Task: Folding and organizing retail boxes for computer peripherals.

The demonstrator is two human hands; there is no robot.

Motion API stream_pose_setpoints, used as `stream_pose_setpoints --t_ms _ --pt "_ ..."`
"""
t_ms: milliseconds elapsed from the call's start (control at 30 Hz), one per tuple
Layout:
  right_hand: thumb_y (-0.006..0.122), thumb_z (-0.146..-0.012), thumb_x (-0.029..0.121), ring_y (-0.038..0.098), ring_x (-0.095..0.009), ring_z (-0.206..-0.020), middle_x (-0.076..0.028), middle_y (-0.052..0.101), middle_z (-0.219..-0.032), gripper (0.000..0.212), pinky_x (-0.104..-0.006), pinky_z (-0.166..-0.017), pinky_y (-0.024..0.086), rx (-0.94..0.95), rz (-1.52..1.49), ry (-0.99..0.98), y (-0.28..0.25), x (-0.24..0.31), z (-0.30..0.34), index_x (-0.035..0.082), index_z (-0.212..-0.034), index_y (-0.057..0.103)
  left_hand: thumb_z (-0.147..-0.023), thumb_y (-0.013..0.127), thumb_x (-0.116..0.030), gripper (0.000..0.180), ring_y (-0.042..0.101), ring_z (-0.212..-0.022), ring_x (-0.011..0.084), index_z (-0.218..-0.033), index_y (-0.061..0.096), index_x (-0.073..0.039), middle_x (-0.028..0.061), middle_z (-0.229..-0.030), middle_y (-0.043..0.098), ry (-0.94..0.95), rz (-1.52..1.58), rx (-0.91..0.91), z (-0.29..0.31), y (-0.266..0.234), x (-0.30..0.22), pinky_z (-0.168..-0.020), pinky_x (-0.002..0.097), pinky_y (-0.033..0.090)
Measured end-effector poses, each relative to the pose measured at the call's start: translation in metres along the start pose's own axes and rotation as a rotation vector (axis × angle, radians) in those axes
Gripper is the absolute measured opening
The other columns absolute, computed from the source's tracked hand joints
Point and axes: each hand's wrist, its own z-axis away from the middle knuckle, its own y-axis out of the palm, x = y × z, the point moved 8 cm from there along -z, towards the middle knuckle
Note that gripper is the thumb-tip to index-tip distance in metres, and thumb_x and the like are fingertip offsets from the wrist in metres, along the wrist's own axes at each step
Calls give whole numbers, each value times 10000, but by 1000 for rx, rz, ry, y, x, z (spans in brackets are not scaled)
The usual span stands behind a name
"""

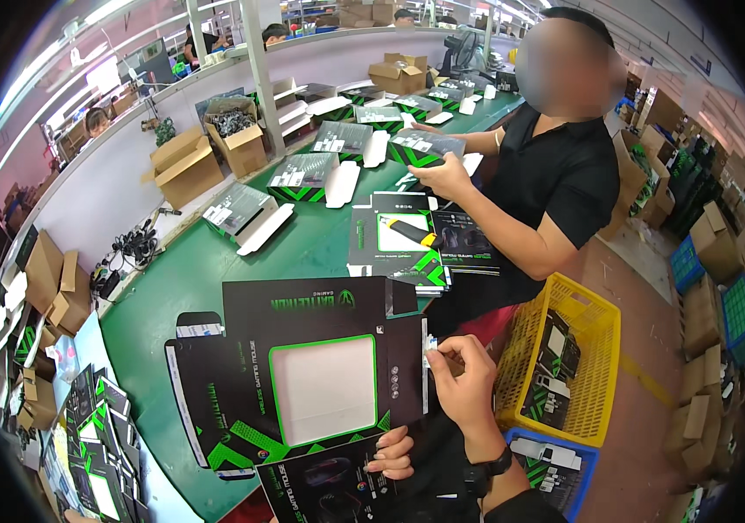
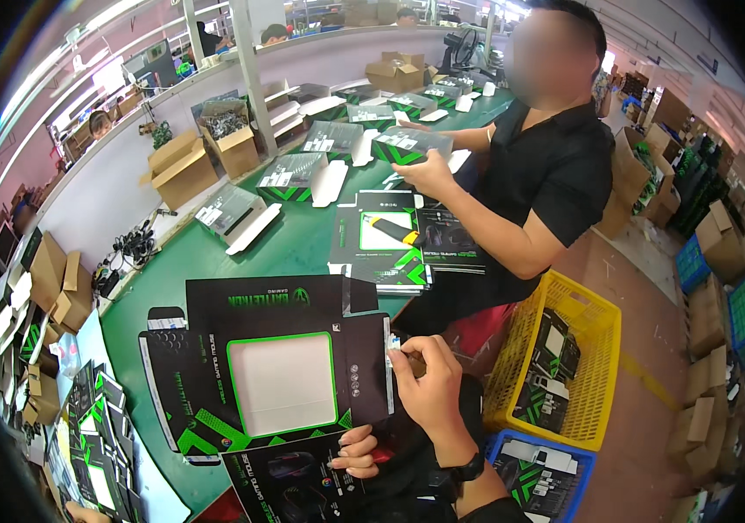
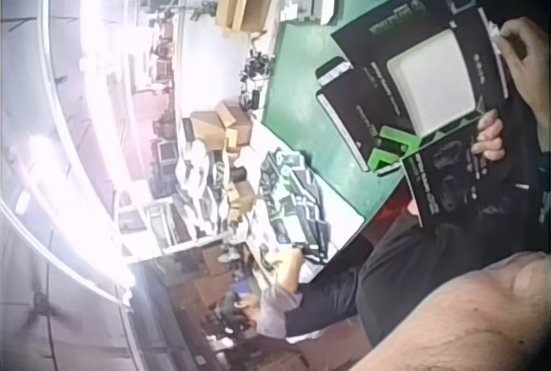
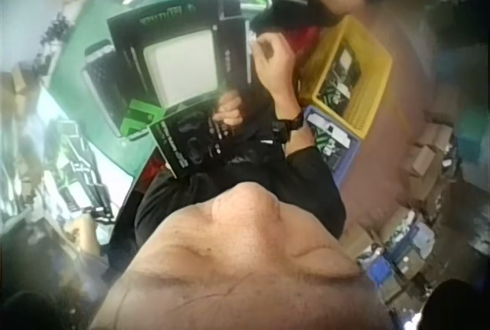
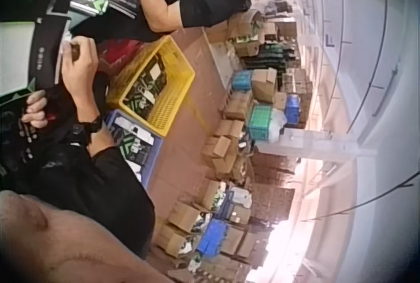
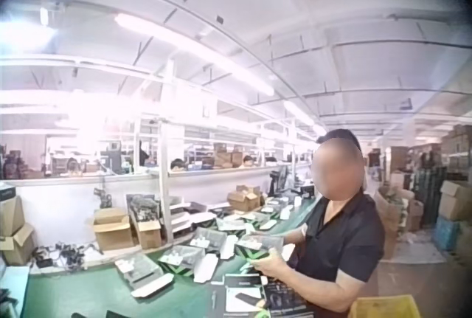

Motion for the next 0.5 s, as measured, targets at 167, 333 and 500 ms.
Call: stream_pose_setpoints --t_ms 167,333,500 --pt "759 -858 69 613 -240 -681 -101 608 -786 158 -348 -635 484 15 5 50 6 -7 0 4 -873 616 -978 582 -180 266 666 -955 297 -1139 525 24 154 -1142 641 -2 17 -27 -5 12 1 -852 473 478" --pt "756 -862 73 622 -232 -689 -104 614 -785 158 -343 -643 491 41 -3 88 9 -12 0 1 -876 616 -988 543 -173 176 596 -707 253 -875 502 -45 90 -860 578 -1 -48 -221 0 8 2 -667 475 415" --pt "758 -860 82 621 -225 -688 -103 613 -785 166 -343 -641 491 37 -6 82 8 -14 2 3 -874 614 -996 539 -192 191 579 -697 231 -864 502 -58 70 -834 545 12 -40 -176 6 7 0 -677 447 410"
